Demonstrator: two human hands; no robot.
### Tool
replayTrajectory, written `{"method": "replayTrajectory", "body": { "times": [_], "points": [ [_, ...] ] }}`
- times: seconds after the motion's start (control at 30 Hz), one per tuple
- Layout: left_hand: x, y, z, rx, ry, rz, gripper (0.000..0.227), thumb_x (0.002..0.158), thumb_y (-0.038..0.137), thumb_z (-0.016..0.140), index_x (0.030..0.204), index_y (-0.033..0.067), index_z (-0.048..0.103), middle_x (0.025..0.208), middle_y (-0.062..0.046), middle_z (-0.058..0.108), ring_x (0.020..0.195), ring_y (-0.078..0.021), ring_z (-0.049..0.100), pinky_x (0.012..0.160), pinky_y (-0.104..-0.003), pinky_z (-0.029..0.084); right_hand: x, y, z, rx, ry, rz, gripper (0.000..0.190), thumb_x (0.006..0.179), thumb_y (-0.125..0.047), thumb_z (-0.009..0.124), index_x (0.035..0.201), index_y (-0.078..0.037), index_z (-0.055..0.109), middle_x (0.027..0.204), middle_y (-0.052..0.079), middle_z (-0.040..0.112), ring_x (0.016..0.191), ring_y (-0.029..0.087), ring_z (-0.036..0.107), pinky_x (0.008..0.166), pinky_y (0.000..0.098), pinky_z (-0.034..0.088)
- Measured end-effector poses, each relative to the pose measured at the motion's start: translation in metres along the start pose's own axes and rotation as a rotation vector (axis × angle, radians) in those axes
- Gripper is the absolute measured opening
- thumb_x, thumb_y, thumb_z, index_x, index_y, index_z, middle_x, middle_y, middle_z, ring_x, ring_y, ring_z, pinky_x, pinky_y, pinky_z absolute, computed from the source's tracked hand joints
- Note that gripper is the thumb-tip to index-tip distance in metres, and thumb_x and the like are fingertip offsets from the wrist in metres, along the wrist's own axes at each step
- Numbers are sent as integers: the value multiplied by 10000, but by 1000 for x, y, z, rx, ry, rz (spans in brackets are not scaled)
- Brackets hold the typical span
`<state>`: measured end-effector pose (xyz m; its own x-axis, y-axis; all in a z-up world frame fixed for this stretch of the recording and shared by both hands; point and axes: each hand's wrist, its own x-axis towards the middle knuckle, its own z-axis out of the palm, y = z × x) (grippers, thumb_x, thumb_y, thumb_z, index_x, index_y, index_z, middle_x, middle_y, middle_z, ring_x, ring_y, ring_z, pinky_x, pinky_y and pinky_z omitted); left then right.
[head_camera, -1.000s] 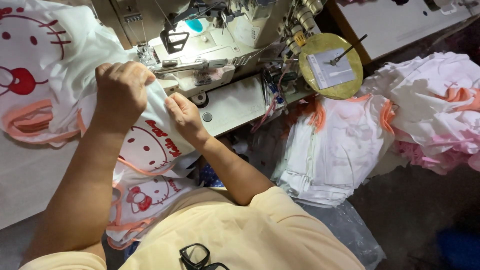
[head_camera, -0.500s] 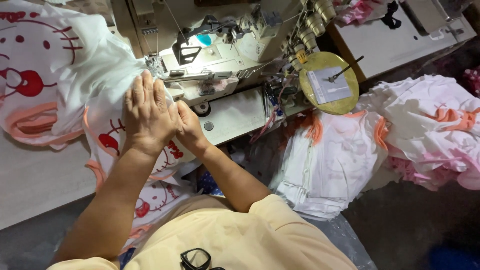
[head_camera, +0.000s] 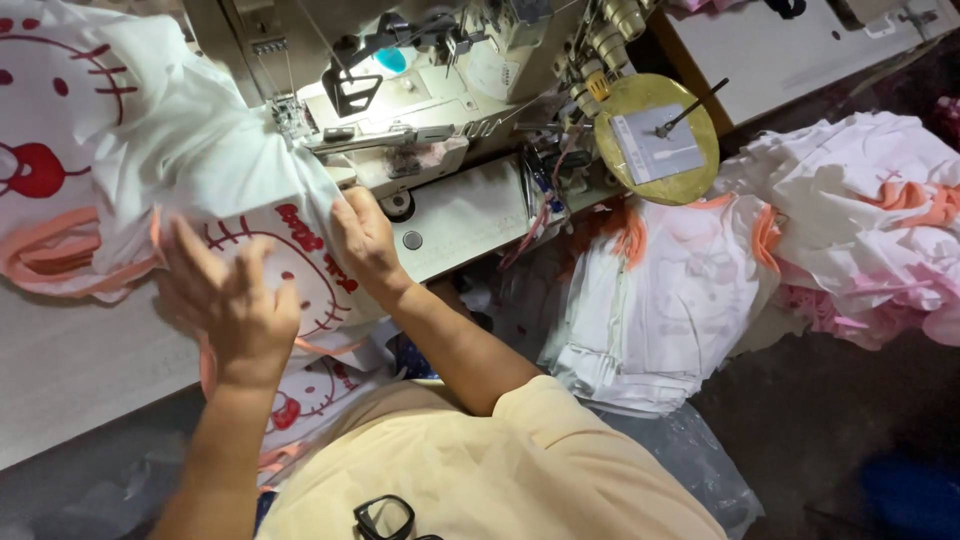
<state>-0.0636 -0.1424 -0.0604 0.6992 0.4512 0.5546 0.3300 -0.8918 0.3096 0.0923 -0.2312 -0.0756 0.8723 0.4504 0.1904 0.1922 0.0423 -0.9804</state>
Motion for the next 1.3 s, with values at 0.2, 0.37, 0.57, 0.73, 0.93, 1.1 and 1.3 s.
{"method": "replayTrajectory", "body": {
  "times": [0.2,0.37,0.57,0.73,0.93,1.1,1.3],
  "points": [
    [-47,-55,-53,-364,-248,-348,209,866,45,626,1019,155,717,924,-24,585,809,-229,557,755,-369,422,-17,0,-8,285,108,93,166,1038,-231,476,1064,-93,564,880,-8,514,762,94,469,704,239,402],
    [-32,-55,-81,-456,-255,-258,327,845,-75,590,1091,74,745,1017,-54,635,939,-208,605,886,-318,440,-17,-2,-5,116,-86,94,343,1045,-388,469,805,-145,500,801,-43,465,761,114,437,719,281,390],
    [-17,-76,-61,-290,-134,-46,349,918,-116,632,1203,29,772,1067,-120,627,903,-294,602,846,-396,491,-16,-4,-1,69,-111,39,332,1032,-270,483,745,-178,344,707,-86,345,656,68,341,620,234,303],
    [7,-101,-49,-182,-75,30,376,896,-97,631,1215,32,783,1108,-150,644,1001,-356,619,909,-442,488,-14,-2,1,76,-91,44,319,1021,-300,518,755,-164,407,749,-74,399,694,79,379,652,232,338],
    [48,-140,-22,-142,12,208,378,868,-123,582,1165,-52,804,1077,-176,730,1027,-349,652,949,-443,534,-11,0,3,51,-76,17,344,1023,-288,510,744,-170,349,735,-78,358,676,76,339,629,243,313],
    [80,-169,9,4,58,224,452,829,1,590,1199,75,840,1111,-98,722,982,-317,682,831,-417,529,-10,1,7,90,-63,30,353,1021,-287,517,736,-180,338,715,-87,342,664,70,331,613,243,306],
    [94,-108,-17,-175,60,210,182,995,-25,538,907,47,679,1114,-170,559,878,-307,554,719,-431,422,-4,1,14,115,-47,39,338,1026,-308,516,740,-176,393,710,-89,386,665,69,363,613,241,333]
  ]
}}
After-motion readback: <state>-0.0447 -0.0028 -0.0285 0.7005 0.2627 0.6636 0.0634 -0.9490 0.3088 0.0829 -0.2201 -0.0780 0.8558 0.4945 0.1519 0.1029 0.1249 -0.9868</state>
